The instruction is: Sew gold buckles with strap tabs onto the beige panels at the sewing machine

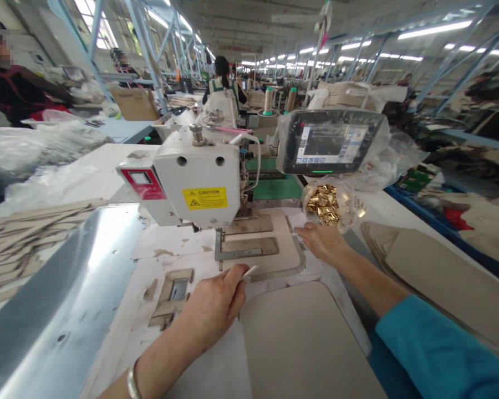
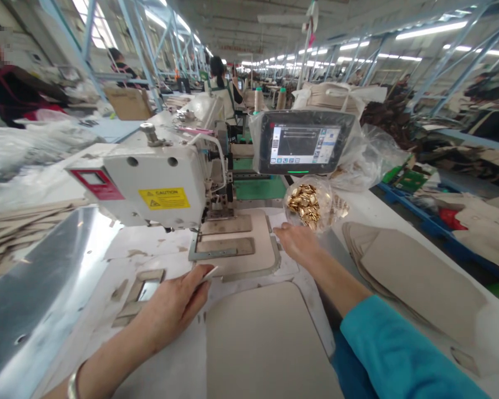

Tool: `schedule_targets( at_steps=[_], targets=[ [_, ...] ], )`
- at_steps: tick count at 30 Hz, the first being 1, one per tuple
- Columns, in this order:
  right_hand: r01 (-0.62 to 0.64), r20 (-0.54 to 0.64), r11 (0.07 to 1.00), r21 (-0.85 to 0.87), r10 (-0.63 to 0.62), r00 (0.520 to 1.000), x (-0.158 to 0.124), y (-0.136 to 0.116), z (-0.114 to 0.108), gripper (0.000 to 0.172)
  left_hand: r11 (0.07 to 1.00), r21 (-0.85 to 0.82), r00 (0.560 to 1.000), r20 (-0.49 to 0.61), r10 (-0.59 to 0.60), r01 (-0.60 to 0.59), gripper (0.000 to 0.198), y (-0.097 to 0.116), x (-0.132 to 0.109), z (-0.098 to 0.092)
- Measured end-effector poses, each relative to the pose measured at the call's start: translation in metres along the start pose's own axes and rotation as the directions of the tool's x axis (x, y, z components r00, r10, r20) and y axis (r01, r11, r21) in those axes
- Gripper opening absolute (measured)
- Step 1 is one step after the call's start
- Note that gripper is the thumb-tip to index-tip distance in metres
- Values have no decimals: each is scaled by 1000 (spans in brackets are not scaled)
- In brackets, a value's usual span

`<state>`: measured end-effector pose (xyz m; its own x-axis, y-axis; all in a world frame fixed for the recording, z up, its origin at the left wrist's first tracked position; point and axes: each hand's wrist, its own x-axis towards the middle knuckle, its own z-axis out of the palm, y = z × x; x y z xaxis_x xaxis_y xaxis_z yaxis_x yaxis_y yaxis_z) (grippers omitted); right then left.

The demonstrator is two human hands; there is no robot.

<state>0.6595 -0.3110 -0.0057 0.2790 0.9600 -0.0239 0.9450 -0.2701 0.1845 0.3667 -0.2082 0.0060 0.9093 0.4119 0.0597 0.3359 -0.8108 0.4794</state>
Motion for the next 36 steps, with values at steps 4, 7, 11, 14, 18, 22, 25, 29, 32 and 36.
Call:
schedule_targets(
  at_steps=[4,7,11,14,18,22,25,29,32,36],
  targets=[
    [47,27,991,-125,-44,999,7,-11,-2,28,1000,-16,1000,-15,-3,2,26,-1,-2,-1],
    [92,35,983,-160,-87,996,9,-18,3,30,999,-32,1000,-22,20,-21,26,-4,-2,-1],
    [114,33,984,-138,-110,993,17,-14,2,29,998,-46,999,-32,41,-42,26,-6,-3,0],
    [-98,3,993,-72,98,995,26,15,-7,25,997,-59,998,-35,50,-52,25,-7,-4,1],
    [-335,-90,927,169,353,931,26,69,-16,25,998,-58,1000,-4,29,-29,27,-8,-4,1],
    [-298,-39,531,793,532,846,13,82,-9,19,998,-54,999,36,-23,25,27,-6,0,-1],
    [-161,126,42,986,446,886,4,52,-6,21,996,-5,993,77,-85,85,26,1,5,-5],
    [-132,218,-348,928,224,950,-3,-8,-8,30,980,140,983,101,-153,138,23,19,16,-5],
    [-175,225,-315,933,131,965,-4,-46,-11,27,964,233,989,39,-140,127,24,28,27,1],
    [-138,148,-125,982,70,987,-6,-75,-13,16,938,331,995,-18,-103,103,21,30,40,10]
  ],
)
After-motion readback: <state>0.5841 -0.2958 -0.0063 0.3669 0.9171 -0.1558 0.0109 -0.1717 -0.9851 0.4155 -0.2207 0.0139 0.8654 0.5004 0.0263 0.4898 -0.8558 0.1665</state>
